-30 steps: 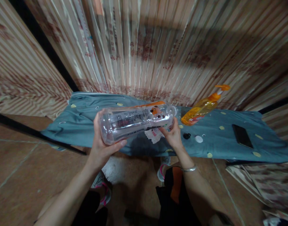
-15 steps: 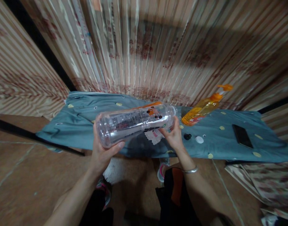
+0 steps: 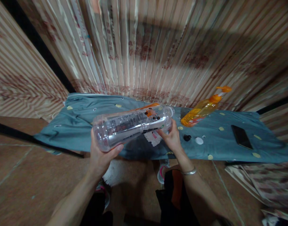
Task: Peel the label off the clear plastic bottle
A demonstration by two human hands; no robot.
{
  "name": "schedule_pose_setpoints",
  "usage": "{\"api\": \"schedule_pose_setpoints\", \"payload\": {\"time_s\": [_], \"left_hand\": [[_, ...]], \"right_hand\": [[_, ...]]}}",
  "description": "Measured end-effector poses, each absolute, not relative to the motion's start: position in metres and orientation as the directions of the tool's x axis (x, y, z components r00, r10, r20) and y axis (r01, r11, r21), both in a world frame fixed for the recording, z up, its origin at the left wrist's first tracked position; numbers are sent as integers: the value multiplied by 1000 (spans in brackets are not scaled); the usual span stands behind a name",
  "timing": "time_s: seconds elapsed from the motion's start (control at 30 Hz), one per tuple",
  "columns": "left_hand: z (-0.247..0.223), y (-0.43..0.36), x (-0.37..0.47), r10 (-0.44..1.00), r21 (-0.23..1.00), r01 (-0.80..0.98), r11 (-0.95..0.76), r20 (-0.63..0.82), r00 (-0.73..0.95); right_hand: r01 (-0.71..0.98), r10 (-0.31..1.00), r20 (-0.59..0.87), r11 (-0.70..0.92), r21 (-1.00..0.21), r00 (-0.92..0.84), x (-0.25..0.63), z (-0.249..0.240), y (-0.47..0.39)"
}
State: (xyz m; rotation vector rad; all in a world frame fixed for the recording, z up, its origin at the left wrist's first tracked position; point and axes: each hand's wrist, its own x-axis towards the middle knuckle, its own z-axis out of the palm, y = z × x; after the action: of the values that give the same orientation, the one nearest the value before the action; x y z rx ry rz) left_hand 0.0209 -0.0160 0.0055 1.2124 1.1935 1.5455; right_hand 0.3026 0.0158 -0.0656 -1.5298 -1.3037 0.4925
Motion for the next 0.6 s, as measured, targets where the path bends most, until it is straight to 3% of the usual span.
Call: {"api": "schedule_pose_setpoints", "payload": {"time_s": [0.6], "left_hand": [[14, -21, 25, 958, 987, 8, -160, 157, -241]], "right_hand": [[407, 892, 289, 134, -904, 349, 295, -78, 22]]}}
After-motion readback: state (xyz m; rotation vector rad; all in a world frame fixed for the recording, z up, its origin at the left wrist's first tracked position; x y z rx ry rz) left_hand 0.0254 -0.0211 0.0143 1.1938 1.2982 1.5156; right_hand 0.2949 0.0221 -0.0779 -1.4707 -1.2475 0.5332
